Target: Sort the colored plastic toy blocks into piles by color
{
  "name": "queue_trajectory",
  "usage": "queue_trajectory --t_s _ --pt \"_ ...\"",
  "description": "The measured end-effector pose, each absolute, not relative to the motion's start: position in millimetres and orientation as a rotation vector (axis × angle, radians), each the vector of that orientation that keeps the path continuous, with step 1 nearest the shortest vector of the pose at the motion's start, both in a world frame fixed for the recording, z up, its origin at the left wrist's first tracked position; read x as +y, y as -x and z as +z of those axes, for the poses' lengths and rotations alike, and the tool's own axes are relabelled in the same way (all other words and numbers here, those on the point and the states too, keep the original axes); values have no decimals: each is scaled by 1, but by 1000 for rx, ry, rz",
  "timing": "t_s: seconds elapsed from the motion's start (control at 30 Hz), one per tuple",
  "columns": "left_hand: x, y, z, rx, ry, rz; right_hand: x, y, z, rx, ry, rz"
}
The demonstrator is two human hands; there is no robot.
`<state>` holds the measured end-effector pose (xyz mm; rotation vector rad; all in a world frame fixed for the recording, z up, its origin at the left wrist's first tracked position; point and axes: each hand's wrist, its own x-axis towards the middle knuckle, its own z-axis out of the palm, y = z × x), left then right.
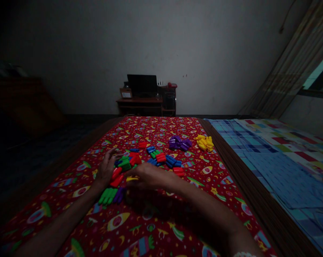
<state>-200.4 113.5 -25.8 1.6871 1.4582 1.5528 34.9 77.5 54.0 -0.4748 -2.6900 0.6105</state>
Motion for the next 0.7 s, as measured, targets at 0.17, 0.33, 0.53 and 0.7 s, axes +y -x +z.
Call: queue_trajectory --t_s 0.17,0.33,0.53,0.7 --pt "114 200 -25 1465 -1699 1550 21 11 21 -2889 179 105" --pt "111 197 -23 1527 -1712 1515 23 6 11 -2855 404 67" --pt "108 194 -19 1542 -1780 1518 29 -13 7 -2765 596 203" --pt "104 193 -16 1579 -1818 1476 48 -14 14 -2710 585 343"
